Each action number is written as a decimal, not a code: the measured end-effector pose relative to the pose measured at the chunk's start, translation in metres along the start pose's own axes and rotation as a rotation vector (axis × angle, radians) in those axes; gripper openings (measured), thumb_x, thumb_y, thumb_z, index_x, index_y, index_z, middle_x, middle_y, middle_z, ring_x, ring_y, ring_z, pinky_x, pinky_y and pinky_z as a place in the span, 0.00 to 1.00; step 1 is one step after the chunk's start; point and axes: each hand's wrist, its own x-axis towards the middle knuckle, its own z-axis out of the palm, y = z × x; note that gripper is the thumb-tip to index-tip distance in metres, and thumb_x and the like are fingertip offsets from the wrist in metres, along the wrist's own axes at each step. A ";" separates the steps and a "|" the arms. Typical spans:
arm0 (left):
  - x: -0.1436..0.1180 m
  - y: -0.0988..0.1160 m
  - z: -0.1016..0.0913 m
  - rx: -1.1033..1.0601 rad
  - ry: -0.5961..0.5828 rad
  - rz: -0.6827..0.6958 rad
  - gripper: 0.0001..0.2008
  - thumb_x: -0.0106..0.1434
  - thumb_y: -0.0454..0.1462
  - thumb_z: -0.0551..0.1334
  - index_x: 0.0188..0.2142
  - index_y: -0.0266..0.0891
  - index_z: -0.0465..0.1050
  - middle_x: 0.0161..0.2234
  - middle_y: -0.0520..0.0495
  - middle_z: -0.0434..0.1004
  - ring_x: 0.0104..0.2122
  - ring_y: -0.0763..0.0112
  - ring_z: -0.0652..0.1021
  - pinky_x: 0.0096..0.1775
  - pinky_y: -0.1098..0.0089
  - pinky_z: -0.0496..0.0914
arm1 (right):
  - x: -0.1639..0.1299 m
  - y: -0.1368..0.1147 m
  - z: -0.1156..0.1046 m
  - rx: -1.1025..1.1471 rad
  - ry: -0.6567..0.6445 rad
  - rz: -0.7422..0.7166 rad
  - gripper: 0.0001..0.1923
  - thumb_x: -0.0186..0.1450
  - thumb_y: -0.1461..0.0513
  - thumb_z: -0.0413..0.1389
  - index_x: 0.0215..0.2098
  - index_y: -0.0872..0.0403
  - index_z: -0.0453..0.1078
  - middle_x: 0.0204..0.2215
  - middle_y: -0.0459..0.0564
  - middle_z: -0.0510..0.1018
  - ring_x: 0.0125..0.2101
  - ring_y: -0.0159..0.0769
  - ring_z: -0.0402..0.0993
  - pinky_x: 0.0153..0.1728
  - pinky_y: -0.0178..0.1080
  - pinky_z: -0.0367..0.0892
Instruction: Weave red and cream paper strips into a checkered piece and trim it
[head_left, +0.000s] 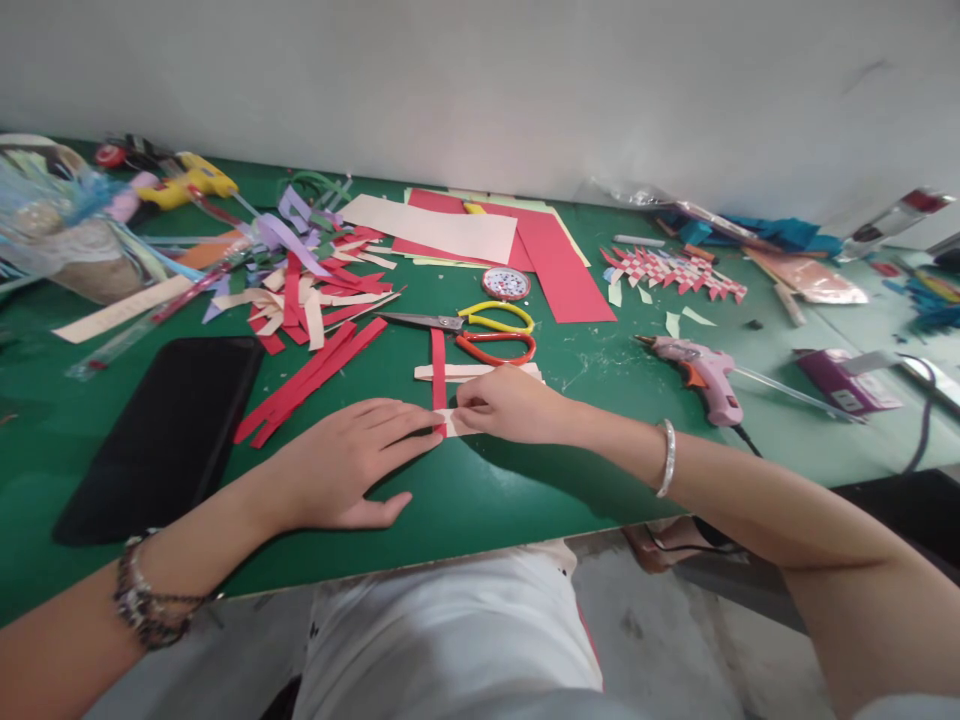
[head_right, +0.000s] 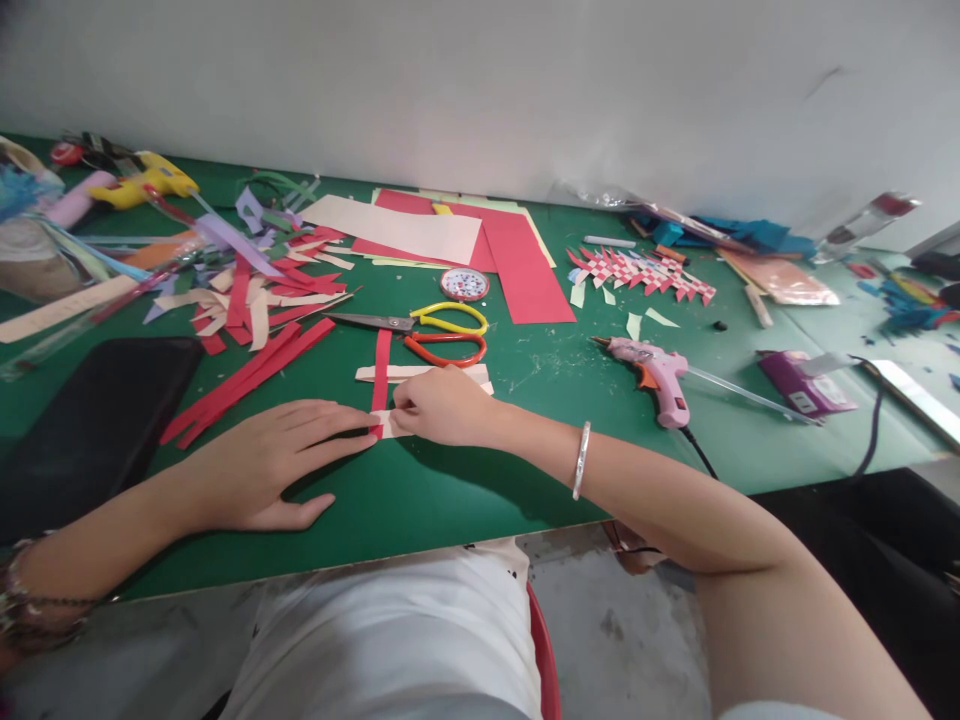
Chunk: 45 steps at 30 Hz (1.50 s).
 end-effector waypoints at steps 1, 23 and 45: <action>0.000 0.000 0.000 0.003 0.000 0.003 0.22 0.59 0.39 0.54 0.53 0.35 0.65 0.52 0.38 0.71 0.49 0.56 0.72 0.50 0.57 0.65 | 0.000 -0.001 0.000 -0.020 -0.003 0.000 0.10 0.62 0.63 0.49 0.26 0.57 0.70 0.22 0.44 0.71 0.22 0.26 0.58 0.25 0.33 0.47; -0.001 -0.001 0.002 0.011 -0.034 -0.043 0.22 0.57 0.41 0.56 0.52 0.38 0.68 0.56 0.36 0.67 0.53 0.52 0.70 0.53 0.51 0.63 | 0.001 0.012 -0.003 -0.340 0.357 0.047 0.14 0.62 0.61 0.55 0.45 0.58 0.68 0.43 0.56 0.71 0.44 0.42 0.66 0.42 0.41 0.63; -0.006 0.024 0.000 -0.016 -0.019 -0.103 0.28 0.54 0.45 0.59 0.53 0.38 0.67 0.55 0.34 0.67 0.53 0.50 0.70 0.54 0.49 0.61 | -0.008 0.001 0.006 -0.156 0.276 0.121 0.07 0.64 0.65 0.53 0.40 0.57 0.70 0.40 0.53 0.70 0.42 0.38 0.66 0.39 0.37 0.62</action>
